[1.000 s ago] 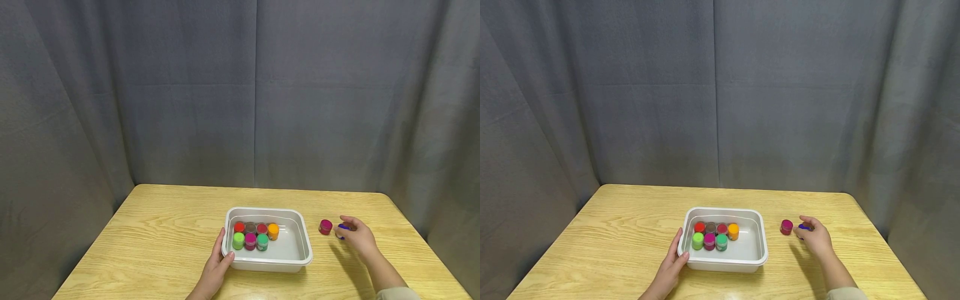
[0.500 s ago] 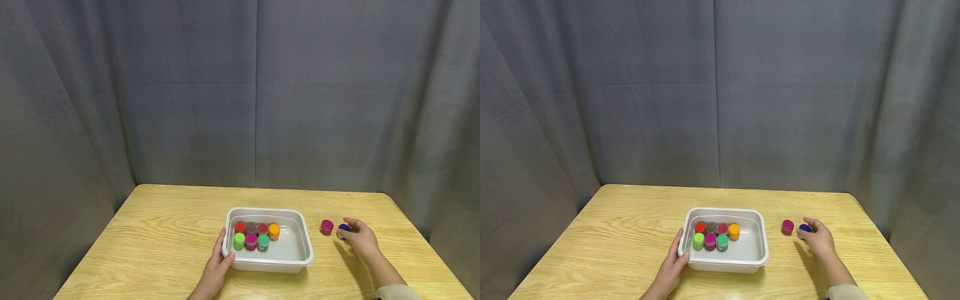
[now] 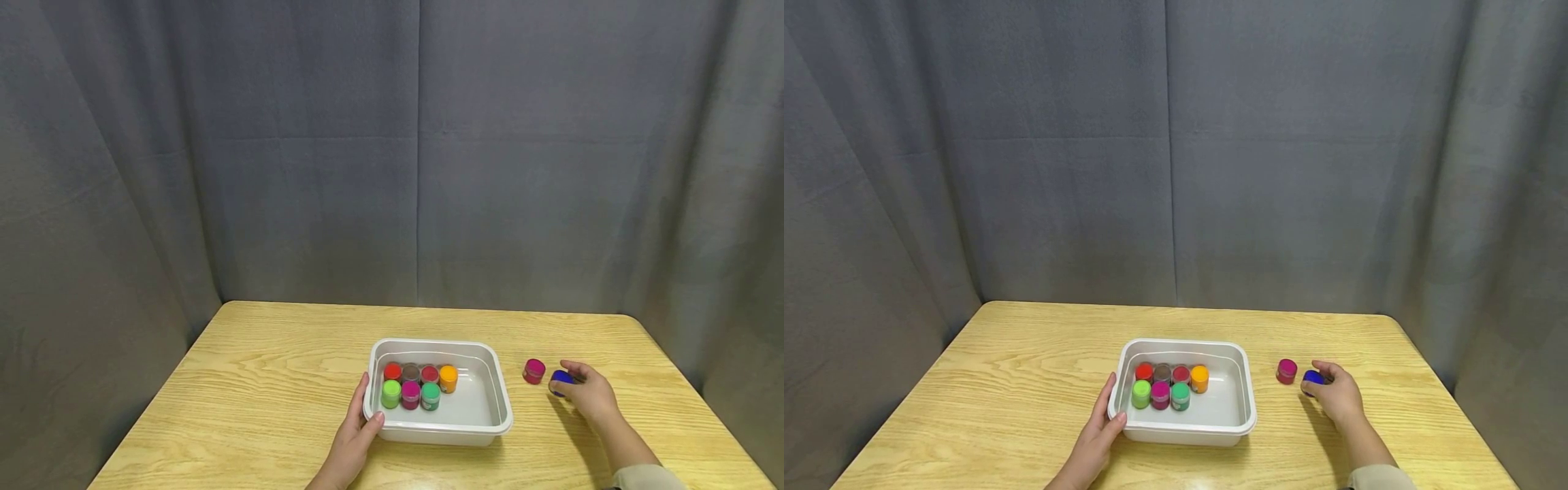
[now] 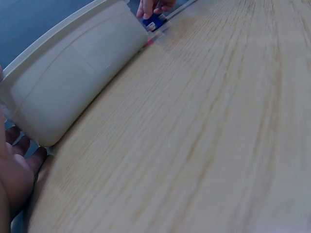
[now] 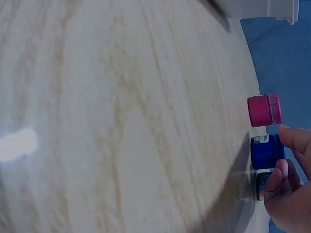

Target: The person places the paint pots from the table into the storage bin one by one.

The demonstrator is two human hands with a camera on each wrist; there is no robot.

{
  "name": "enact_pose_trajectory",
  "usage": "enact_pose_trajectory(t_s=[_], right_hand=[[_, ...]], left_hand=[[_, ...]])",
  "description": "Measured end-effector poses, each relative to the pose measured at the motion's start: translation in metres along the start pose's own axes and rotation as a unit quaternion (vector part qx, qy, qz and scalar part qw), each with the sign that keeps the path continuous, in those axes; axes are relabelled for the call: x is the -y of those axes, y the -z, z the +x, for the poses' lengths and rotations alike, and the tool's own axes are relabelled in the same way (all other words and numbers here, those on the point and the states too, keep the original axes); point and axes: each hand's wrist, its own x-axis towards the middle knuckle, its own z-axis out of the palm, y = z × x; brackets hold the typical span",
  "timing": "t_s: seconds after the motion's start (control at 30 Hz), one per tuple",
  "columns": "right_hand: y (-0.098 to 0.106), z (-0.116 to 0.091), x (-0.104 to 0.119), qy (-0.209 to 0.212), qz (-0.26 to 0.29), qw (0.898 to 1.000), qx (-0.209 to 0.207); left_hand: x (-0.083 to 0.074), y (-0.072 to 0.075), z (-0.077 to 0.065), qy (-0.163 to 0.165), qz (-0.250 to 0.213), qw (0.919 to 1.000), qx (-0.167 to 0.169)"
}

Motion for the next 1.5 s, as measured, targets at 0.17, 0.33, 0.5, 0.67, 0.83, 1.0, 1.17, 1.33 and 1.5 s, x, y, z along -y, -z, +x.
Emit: enact_pose_trajectory(t_s=[0.17,0.33,0.5,0.67,0.83,1.0,1.17,1.33,1.5], right_hand=[[-0.002,-0.003,0.001,-0.003,-0.023,1.0,0.001],[-0.003,-0.005,0.001,-0.016,-0.03,0.999,0.013],[-0.006,-0.005,0.001,-0.01,-0.025,1.0,0.006],[-0.007,-0.005,0.001,-0.012,-0.005,1.0,0.01],[-0.005,-0.006,0.002,-0.012,0.009,1.0,0.014],[-0.004,-0.011,0.006,-0.007,0.012,1.0,0.007],[-0.003,-0.017,0.012,0.014,0.019,1.0,0.004],[-0.003,-0.02,0.02,0.024,0.016,1.0,0.005],[-0.005,-0.024,0.029,0.043,0.021,0.999,0.012]], left_hand=[[0.001,0.0,0.0,0.0,-0.003,1.0,0.0],[0.001,0.0,-0.001,0.001,-0.005,1.0,0.0],[0.001,-0.001,-0.001,0.002,0.0,1.0,-0.002],[0.001,-0.001,-0.001,0.003,0.006,1.0,-0.007],[0.0,-0.001,-0.001,0.005,0.007,0.9999,-0.009],[-0.001,-0.001,0.0,0.007,0.009,0.9999,-0.007],[-0.001,0.0,0.001,0.007,0.012,0.9998,-0.012],[0.0,0.0,0.001,0.007,0.011,0.9998,-0.012],[0.0,-0.001,0.0,0.005,0.009,0.9999,-0.008]])
